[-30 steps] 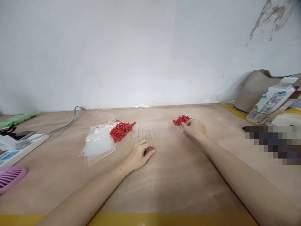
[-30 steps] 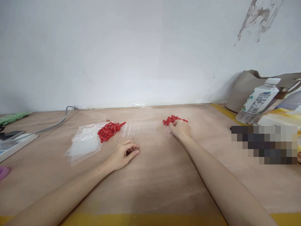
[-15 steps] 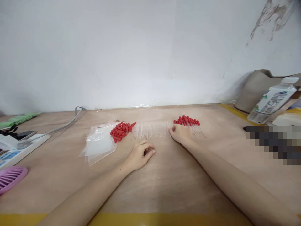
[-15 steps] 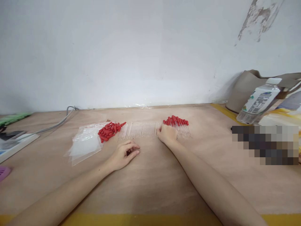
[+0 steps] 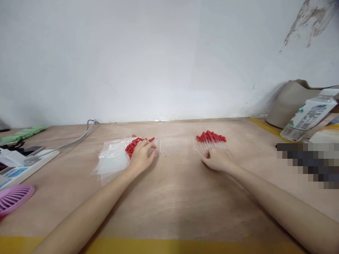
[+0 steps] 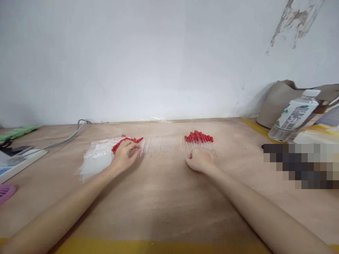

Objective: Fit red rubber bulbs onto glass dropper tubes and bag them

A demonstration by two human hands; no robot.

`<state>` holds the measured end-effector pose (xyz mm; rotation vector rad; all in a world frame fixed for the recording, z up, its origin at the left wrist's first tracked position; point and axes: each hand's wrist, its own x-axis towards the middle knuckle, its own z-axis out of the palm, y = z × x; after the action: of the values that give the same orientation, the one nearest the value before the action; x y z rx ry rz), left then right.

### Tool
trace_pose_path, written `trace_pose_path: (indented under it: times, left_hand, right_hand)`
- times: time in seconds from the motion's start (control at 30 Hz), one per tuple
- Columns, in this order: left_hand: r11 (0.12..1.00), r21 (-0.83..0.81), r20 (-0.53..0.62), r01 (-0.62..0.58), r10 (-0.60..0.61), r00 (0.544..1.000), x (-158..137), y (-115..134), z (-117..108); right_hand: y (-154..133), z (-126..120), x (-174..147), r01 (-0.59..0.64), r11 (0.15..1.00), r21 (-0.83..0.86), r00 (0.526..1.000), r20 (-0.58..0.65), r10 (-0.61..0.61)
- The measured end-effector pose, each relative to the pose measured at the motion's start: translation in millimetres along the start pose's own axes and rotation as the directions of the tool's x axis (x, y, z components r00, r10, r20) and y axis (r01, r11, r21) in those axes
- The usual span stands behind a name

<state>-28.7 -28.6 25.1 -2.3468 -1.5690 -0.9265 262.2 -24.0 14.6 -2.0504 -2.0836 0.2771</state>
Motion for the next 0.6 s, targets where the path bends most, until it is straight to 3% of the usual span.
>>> trace_pose_path:
  times: [0.13, 0.3, 0.5, 0.6]
  left_hand:
    - [0.975, 0.219, 0.088, 0.026, -0.047, 0.995, 31, -39, -3]
    - [0.967, 0.254, 0.231, 0.025, -0.086, 0.969, 46, -56, 4]
    - [0.978, 0.196, 0.215, 0.071, -0.114, 0.97, 49, -60, 4]
    - [0.984, 0.125, 0.113, 0.13, -0.145, 0.983, 43, -53, -1]
  right_hand:
    - [6, 8, -11, 0.033, 0.999, 0.007, 0.995, -0.1, -0.032]
    - [5, 19, -19, 0.06, 0.998, 0.014, 0.979, -0.194, -0.056]
    - [4, 23, -19, 0.043, 0.999, -0.02, 0.981, -0.191, -0.046]
    - [3, 23, -20, 0.051, 0.997, -0.057, 0.981, -0.184, -0.061]
